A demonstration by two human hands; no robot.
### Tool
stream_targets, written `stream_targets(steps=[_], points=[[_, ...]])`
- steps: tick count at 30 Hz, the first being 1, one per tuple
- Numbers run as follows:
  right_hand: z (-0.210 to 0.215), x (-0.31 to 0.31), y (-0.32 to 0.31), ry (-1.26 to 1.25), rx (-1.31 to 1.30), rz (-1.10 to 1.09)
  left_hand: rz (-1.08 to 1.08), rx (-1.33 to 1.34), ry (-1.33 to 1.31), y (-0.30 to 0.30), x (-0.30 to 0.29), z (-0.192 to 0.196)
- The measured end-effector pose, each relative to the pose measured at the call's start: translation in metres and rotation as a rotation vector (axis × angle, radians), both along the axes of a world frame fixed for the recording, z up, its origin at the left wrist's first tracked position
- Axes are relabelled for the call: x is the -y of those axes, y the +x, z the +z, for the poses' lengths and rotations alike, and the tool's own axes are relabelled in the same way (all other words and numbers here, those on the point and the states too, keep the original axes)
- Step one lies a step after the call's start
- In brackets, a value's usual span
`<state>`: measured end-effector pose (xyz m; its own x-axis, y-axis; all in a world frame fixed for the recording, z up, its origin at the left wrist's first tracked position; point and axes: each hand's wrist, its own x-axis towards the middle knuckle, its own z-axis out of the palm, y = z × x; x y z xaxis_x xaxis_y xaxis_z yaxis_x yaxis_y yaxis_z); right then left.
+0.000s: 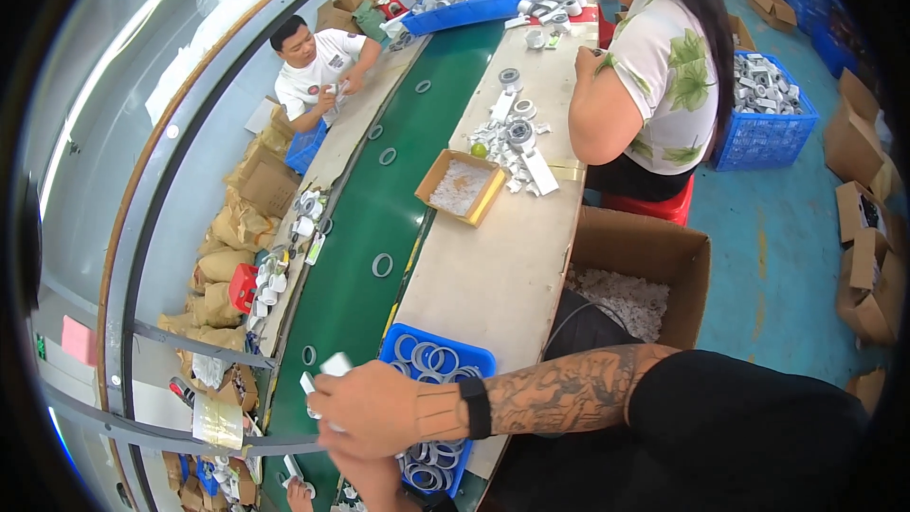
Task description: The recorder is assembling small plastic and metal components at an industrial assembly line station.
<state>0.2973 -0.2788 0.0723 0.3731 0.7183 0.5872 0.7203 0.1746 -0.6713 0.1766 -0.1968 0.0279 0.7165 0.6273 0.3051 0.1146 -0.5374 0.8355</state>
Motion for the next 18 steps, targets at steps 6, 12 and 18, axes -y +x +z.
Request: stream_targets(steps=[6, 12, 18], points=[[0.014, -0.010, -0.001, 0.000, 0.099, -0.270, 0.055, 0.096, 0.087, 0.031, -0.002, -0.006], [-0.014, 0.011, 0.037, -0.151, 0.101, -0.324, -0.138, -0.071, 0.208, 0.043, 0.009, 0.005], [-0.014, 0.022, 0.046, -0.193, 0.076, -0.351, -0.239, -0.094, -0.021, 0.054, 0.011, 0.006]])
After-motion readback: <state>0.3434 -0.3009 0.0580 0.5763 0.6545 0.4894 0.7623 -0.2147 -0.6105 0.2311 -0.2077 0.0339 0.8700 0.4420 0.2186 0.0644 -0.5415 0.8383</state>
